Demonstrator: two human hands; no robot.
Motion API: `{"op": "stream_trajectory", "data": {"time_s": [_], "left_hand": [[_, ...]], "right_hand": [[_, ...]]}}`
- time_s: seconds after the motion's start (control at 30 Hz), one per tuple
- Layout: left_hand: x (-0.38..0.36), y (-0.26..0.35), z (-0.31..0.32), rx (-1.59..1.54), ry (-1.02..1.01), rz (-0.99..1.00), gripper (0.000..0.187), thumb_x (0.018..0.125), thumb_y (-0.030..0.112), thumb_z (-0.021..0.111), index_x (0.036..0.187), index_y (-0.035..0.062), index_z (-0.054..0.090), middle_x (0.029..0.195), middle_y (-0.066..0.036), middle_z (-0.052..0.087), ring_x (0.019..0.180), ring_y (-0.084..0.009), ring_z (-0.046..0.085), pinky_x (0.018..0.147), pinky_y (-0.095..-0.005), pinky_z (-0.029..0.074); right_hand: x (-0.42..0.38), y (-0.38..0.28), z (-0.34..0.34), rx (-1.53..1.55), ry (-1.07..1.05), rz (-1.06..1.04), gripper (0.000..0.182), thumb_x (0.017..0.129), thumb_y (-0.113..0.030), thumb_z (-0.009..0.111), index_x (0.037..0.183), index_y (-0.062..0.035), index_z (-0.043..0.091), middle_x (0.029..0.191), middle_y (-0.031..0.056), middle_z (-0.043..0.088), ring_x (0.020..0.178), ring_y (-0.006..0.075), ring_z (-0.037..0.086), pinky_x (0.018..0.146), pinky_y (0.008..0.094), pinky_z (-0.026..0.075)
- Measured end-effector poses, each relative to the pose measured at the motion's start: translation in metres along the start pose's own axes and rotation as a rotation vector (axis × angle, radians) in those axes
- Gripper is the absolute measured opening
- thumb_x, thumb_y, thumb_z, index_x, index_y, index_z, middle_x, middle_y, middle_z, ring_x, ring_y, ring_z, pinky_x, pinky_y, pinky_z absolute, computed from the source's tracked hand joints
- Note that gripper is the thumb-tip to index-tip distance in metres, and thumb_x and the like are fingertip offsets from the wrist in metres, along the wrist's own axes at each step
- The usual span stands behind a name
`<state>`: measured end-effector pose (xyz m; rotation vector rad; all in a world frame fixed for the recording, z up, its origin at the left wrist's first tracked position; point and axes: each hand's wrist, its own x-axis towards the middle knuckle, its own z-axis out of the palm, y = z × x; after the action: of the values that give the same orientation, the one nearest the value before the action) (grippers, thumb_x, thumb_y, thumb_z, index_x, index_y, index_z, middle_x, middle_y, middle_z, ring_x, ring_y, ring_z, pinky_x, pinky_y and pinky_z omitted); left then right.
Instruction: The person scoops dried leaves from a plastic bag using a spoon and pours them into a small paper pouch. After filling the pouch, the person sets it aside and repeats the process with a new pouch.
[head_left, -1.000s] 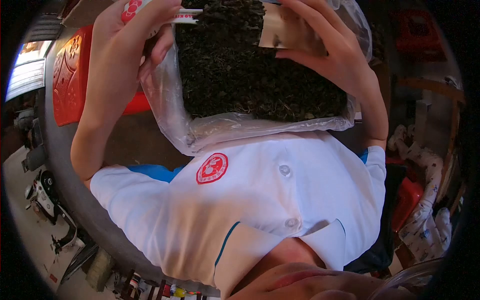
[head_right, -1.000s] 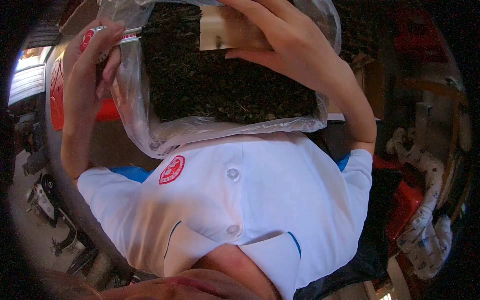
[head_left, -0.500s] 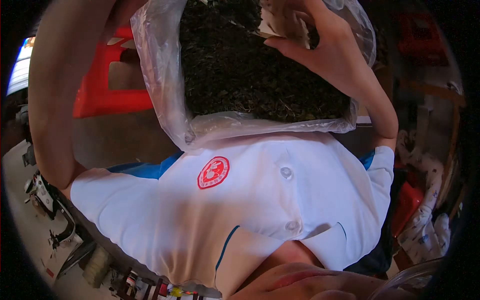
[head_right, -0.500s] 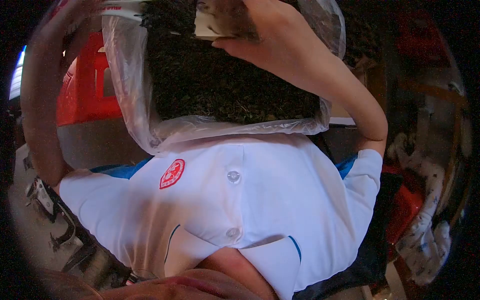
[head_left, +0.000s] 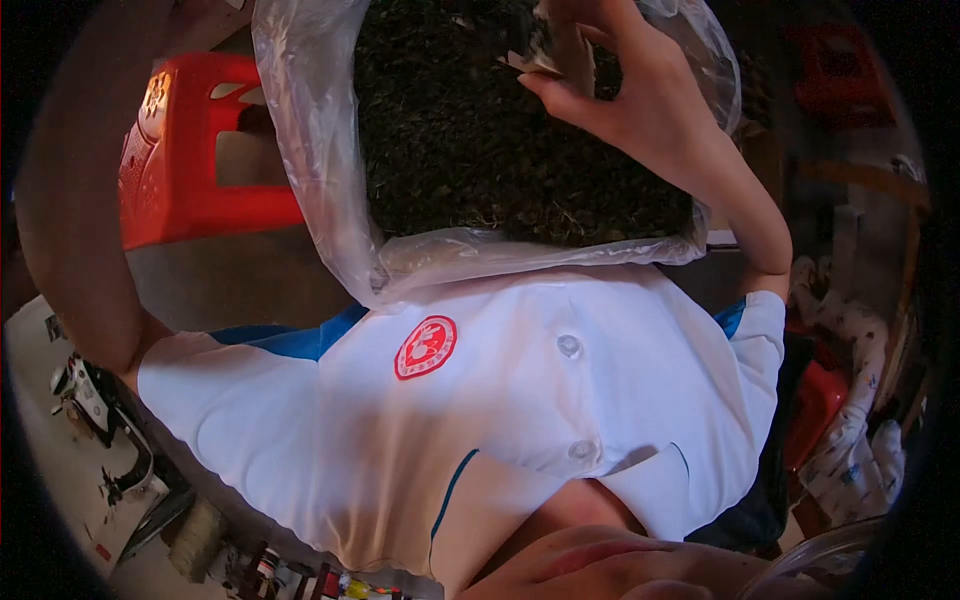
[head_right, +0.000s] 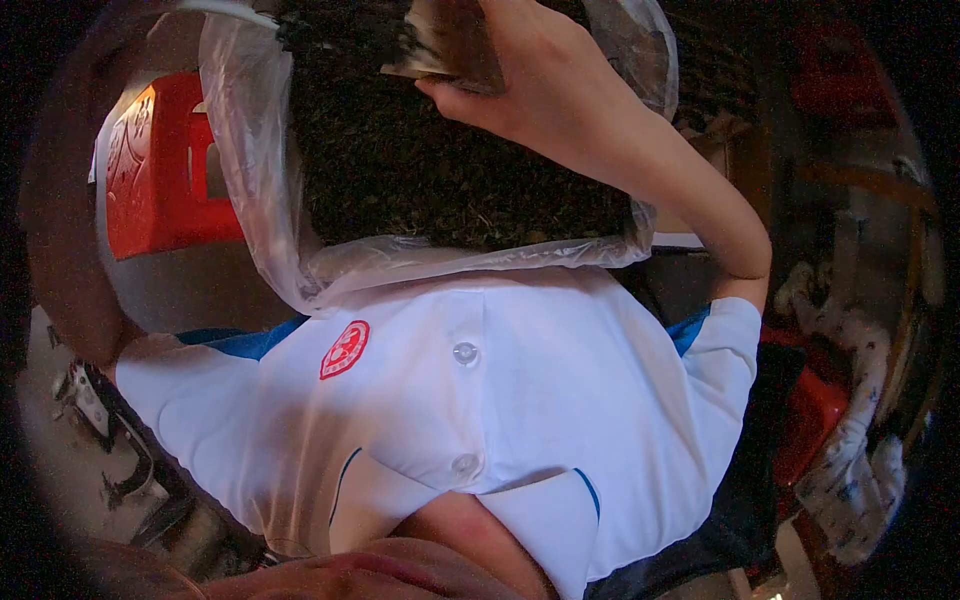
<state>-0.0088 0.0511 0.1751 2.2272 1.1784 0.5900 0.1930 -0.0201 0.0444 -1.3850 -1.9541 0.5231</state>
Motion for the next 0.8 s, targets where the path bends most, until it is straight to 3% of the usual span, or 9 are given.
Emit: {"op": "stream_trajectory", "data": {"time_s": [0.03,0.23,0.43,0.53,0.63,0.7,0.8], "left_hand": [[0.000,0.000,0.000,0.005,0.005,0.005,0.019,0.088,0.010,0.054,0.070,0.0025,0.054,0.053,0.000,0.047,0.035,-0.0059,0.037,0.034,-0.0221,0.028],[-0.003,-0.004,-0.007,0.041,0.043,0.028,0.017,0.089,0.009,0.054,0.073,0.0018,0.055,0.054,0.000,0.049,0.037,-0.0058,0.039,0.035,-0.0218,0.029],[-0.009,-0.022,-0.018,0.148,0.118,0.050,0.016,0.089,0.009,0.054,0.075,0.0011,0.056,0.056,-0.001,0.050,0.039,-0.0058,0.041,0.035,-0.0215,0.030],[-0.009,-0.041,0.001,0.229,0.121,0.158,0.015,0.089,0.008,0.055,0.076,0.0011,0.056,0.057,-0.001,0.052,0.039,-0.0060,0.043,0.035,-0.0213,0.031],[-0.004,-0.085,0.028,0.311,0.068,0.409,0.013,0.092,0.013,0.055,0.083,0.0029,0.054,0.053,-0.004,0.052,0.040,-0.0111,0.047,0.037,-0.0256,0.035],[0.003,-0.116,0.041,0.616,0.064,0.574,0.020,0.096,0.024,0.053,0.099,0.0042,0.053,0.054,-0.010,0.055,0.048,-0.0188,0.059,0.045,-0.0329,0.042],[0.009,-0.129,0.062,0.420,-0.185,0.460,0.022,0.096,0.024,0.052,0.098,0.0028,0.048,0.059,-0.018,0.057,0.055,-0.0291,0.063,0.050,-0.0404,0.045]], "right_hand": [[-0.001,-0.001,-0.001,-0.015,-0.026,0.051,0.062,0.079,-0.019,0.075,0.124,0.0008,0.038,0.108,0.0207,0.056,0.100,0.0320,0.061,0.084,0.0374,0.050],[0.000,0.014,0.003,0.049,-0.004,-0.093,0.064,0.080,-0.020,0.075,0.126,0.0028,0.036,0.114,0.0248,0.055,0.107,0.0335,0.059,0.091,0.0376,0.048],[0.004,0.005,-0.003,0.071,0.025,-0.103,0.064,0.077,-0.015,0.078,0.124,0.0025,0.039,0.115,0.0214,0.054,0.113,0.0304,0.056,0.096,0.0362,0.046],[0.006,0.004,-0.005,0.039,0.015,-0.103,0.061,0.076,-0.012,0.078,0.124,0.0030,0.041,0.114,0.0200,0.055,0.115,0.0293,0.056,0.098,0.0352,0.046],[0.008,0.002,-0.009,0.052,0.048,-0.116,0.061,0.077,-0.011,0.077,0.124,0.0031,0.042,0.116,0.0201,0.054,0.115,0.0286,0.056,0.098,0.0352,0.046],[0.012,0.000,-0.011,0.044,0.047,-0.120,0.061,0.077,-0.010,0.078,0.125,0.0030,0.042,0.118,0.0201,0.053,0.116,0.0284,0.055,0.100,0.0354,0.045],[0.012,-0.001,-0.013,0.001,0.066,-0.099,0.063,0.076,-0.009,0.079,0.126,0.0025,0.042,0.122,0.0199,0.052,0.118,0.0281,0.055,0.101,0.0360,0.044]]}}
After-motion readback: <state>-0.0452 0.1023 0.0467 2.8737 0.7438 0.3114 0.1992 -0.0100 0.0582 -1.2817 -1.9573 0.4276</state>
